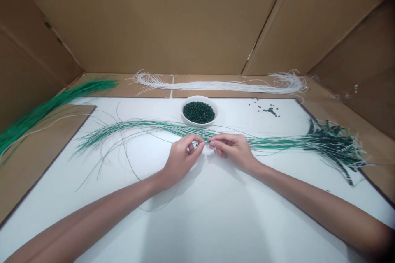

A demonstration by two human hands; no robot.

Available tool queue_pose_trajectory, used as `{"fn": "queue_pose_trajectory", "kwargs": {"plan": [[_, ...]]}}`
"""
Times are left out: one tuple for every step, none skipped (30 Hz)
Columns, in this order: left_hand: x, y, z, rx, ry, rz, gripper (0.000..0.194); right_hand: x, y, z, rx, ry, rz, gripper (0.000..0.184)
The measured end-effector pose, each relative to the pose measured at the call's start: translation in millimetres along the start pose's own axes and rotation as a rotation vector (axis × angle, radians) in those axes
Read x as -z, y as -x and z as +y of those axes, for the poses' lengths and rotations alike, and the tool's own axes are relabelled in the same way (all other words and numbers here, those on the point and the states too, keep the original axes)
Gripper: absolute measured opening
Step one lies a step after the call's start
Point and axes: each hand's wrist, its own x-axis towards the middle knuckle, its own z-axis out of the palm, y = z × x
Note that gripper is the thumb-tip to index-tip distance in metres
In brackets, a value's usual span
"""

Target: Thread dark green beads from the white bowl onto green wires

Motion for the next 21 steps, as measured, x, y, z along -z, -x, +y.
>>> {"fn": "queue_pose_trajectory", "kwargs": {"plan": [[-0.1,0.0,-0.3,-0.002,-0.004,-0.003,0.016,-0.2,-0.1,0.0,0.002,-0.006,0.003,0.015],[-0.2,-0.1,-0.6,-0.005,-0.008,-0.007,0.015,-0.4,-0.2,0.2,0.004,-0.011,0.008,0.015],[-0.3,-0.1,-1.0,-0.009,-0.013,-0.010,0.015,-0.4,-0.4,0.4,0.006,-0.013,0.012,0.015],[-0.5,-0.1,-1.4,-0.014,-0.018,-0.012,0.015,-0.4,-0.6,0.7,0.008,-0.013,0.016,0.015],[-0.6,0.0,-1.7,-0.019,-0.023,-0.013,0.014,-0.4,-0.9,1.0,0.010,-0.012,0.019,0.015],[-0.8,0.1,-2.0,-0.023,-0.027,-0.014,0.014,-0.3,-1.1,1.2,0.011,-0.009,0.023,0.015],[-0.9,0.2,-2.3,-0.026,-0.030,-0.013,0.014,-0.1,-1.2,1.4,0.011,-0.005,0.025,0.015],[-1.0,0.3,-2.6,-0.029,-0.033,-0.013,0.014,0.0,-1.3,1.5,0.011,0.000,0.026,0.015],[-1.0,0.4,-2.8,-0.032,-0.034,-0.012,0.014,0.2,-1.3,1.5,0.011,0.004,0.027,0.015],[-1.1,0.5,-2.9,-0.036,-0.035,-0.010,0.014,0.4,-1.2,1.4,0.011,0.007,0.027,0.015],[-1.1,0.5,-3.1,-0.038,-0.037,-0.008,0.014,0.5,-1.1,1.2,0.012,0.009,0.025,0.014],[-1.2,0.5,-3.3,-0.041,-0.038,-0.007,0.014,0.6,-0.9,1.0,0.014,0.011,0.020,0.014],[-1.2,0.5,-3.5,-0.042,-0.039,-0.007,0.014,0.7,-0.7,0.8,0.017,0.013,0.015,0.014],[-1.3,0.4,-3.7,-0.042,-0.041,-0.009,0.014,0.7,-0.6,0.6,0.018,0.015,0.012,0.013],[-1.3,0.3,-3.8,-0.043,-0.044,-0.010,0.014,0.7,-0.5,0.5,0.020,0.017,0.011,0.013],[-1.4,0.2,-3.9,-0.045,-0.048,-0.013,0.014,0.6,-0.4,0.3,0.021,0.017,0.012,0.013],[-1.5,0.1,-4.0,-0.048,-0.052,-0.014,0.014,0.6,-0.4,0.2,0.023,0.016,0.013,0.013],[-1.6,0.0,-4.0,-0.052,-0.056,-0.014,0.014,0.4,-0.4,0.2,0.025,0.014,0.014,0.013],[-1.7,-0.1,-4.0,-0.054,-0.058,-0.013,0.014,0.3,-0.4,0.1,0.026,0.011,0.015,0.013],[-1.7,-0.2,-3.9,-0.056,-0.058,-0.012,0.014,0.2,-0.4,0.1,0.026,0.007,0.015,0.013],[-1.6,-0.3,-3.7,-0.057,-0.058,-0.012,0.014,0.1,-0.3,0.2,0.025,0.004,0.018,0.013]]}}
